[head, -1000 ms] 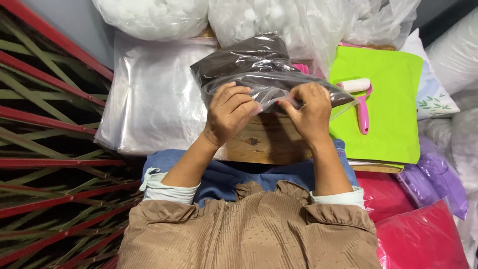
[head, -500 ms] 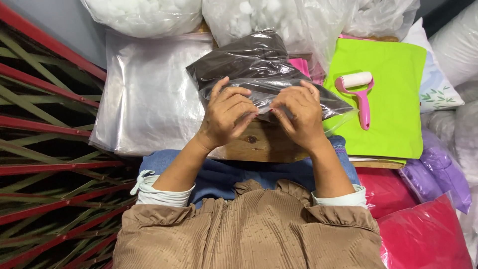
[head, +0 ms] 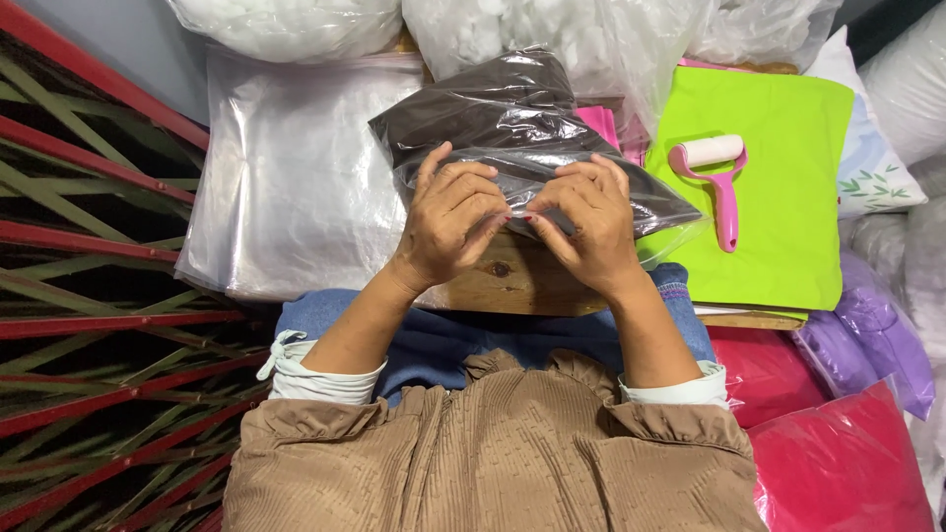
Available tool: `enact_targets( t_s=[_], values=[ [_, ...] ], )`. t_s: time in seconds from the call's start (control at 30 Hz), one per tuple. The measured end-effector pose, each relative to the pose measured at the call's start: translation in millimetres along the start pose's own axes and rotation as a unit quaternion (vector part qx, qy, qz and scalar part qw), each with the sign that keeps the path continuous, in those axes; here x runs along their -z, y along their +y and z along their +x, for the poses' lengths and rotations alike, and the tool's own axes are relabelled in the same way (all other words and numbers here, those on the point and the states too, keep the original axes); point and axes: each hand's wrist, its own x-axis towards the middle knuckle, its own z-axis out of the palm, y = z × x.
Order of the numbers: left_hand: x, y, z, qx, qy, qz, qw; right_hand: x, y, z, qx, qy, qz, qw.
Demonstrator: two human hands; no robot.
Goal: The person places a brown fabric item into a clear plastic bag and seals the bag by hand.
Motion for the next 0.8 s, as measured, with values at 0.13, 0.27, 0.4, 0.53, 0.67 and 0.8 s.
enact_targets(
  t_s=[0.13,0.27,0.4,0.53,0.67,0.8],
  values=[
    [-2.8,0.0,-1.0,0.003,-0.006,-0.002,1.0,-1.5,-1.2,0.3,-0.009,-0.005,0.008,1.0],
    [-9.9,-1.6,-6.0,0.001,-0.005,0.01,1.0,-9.9,4.2,-5.6,-0.007,-0.01,-0.002,1.0],
    [-9.1,-1.9,-4.0,-0.001,-0.003,0.008,1.0,-12.1,6.6,-7.3,-0.009,0.0,-0.007,1.0],
    [-9.6,-4.8,-5.9,0.022,0.006,-0.039,0.999,-8.8,2.4,-2.6,-0.017,-0.012,0.005,1.0],
    [-6.1,-13.1,-8.3,0.066,0.019,-0.1,0.993,-1.6,6.7,-2.2,-0.013,-0.025,-0.016,0.999],
    [2.2,-9.7,-4.5,0.083,0.011,-0.13,0.988,-0.6,9.6,-2.6,0.008,-0.023,-0.043,0.999]
  ],
)
